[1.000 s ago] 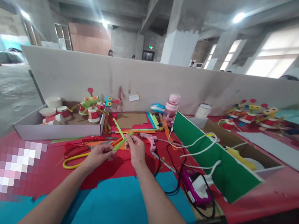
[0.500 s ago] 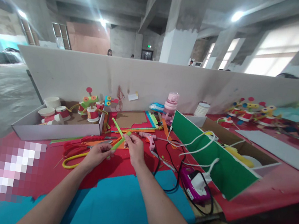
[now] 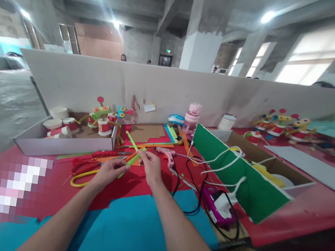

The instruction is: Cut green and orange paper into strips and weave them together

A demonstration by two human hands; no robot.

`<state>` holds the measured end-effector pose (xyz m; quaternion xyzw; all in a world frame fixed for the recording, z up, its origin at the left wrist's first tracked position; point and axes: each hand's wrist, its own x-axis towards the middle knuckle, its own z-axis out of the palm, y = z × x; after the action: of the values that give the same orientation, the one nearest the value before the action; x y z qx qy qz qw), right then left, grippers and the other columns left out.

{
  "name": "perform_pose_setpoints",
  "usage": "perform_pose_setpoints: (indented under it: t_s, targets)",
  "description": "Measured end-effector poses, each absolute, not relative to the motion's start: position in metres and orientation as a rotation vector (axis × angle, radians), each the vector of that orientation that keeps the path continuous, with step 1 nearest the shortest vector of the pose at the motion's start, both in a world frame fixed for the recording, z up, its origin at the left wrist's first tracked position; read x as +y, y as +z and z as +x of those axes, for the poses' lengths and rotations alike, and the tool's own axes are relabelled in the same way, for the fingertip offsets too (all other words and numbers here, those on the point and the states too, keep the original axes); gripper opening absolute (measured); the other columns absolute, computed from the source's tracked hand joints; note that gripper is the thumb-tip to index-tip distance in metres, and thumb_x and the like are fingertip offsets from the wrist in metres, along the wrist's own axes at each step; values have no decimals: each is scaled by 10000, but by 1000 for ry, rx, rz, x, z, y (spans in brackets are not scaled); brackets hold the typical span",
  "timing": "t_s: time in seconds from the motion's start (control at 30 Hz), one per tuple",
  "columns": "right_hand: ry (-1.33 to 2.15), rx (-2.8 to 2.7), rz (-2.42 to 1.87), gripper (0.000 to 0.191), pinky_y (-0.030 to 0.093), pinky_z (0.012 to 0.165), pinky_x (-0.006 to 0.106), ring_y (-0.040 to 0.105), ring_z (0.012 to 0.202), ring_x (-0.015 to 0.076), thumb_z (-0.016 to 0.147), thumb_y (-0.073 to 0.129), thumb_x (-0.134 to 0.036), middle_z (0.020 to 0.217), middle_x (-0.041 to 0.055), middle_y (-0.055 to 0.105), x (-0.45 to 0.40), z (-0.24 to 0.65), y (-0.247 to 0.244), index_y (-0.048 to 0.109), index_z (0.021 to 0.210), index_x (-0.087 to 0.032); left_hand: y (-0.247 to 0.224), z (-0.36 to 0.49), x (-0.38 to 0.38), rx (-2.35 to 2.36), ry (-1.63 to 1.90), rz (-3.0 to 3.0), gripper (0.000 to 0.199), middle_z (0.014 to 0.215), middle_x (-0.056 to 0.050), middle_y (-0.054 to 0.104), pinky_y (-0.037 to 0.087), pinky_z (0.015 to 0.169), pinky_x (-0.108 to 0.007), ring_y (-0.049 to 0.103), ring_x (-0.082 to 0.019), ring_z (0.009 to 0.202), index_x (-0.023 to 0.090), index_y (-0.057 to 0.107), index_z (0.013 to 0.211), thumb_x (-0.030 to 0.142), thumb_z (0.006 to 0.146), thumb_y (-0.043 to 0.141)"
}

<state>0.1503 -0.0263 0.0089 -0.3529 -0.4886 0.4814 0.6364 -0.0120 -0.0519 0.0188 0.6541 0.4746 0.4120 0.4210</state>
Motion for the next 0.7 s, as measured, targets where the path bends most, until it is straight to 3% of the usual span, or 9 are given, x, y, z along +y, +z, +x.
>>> perform_pose_setpoints:
  t_s: [0.33, 0.43, 0.5, 0.57, 0.7]
  targets:
    - [1150, -1133, -825, 347, 385, 529, 230, 468, 516, 99, 749, 649, -480, 547, -26, 537, -23, 152, 4, 738, 823, -153, 9, -19, -46, 1253, 975, 1720, 321, 543, 5, 584, 310, 507, -223, 434, -101, 497, 140, 703, 640, 453, 705, 670]
    - [865, -1100, -948, 349, 416, 558, 262, 511, 565, 132, 825, 562, -463, 633, 19, 605, -22, 164, 11, 720, 816, -152, 7, -24, -43, 1330, 934, 1888, 301, 555, -2, 612, 327, 526, -236, 487, -128, 518, 155, 699, 623, 417, 750, 622]
    - [535, -1300, -983, 301, 455, 694, 302, 572, 730, 175, 876, 524, -399, 783, 60, 664, -29, 166, 17, 716, 866, -168, 10, -27, -44, 1440, 951, 2124, 250, 623, -19, 657, 350, 580, -257, 537, -160, 595, 169, 707, 654, 330, 792, 574]
    - [260, -1646, -939, 238, 428, 860, 349, 564, 930, 210, 899, 516, -311, 949, 74, 683, -38, 160, 22, 706, 986, -198, 16, -30, -47, 1577, 945, 2418, 208, 707, -48, 690, 362, 662, -296, 566, -200, 712, 182, 713, 704, 235, 807, 541]
    - [-75, -2100, -963, 305, 340, 974, 398, 482, 1097, 233, 902, 514, -205, 1101, 62, 662, -53, 135, 24, 615, 1189, -229, 27, -31, -53, 1784, 827, 2792, 198, 721, -86, 676, 345, 746, -372, 547, -252, 806, 184, 697, 744, 187, 825, 516]
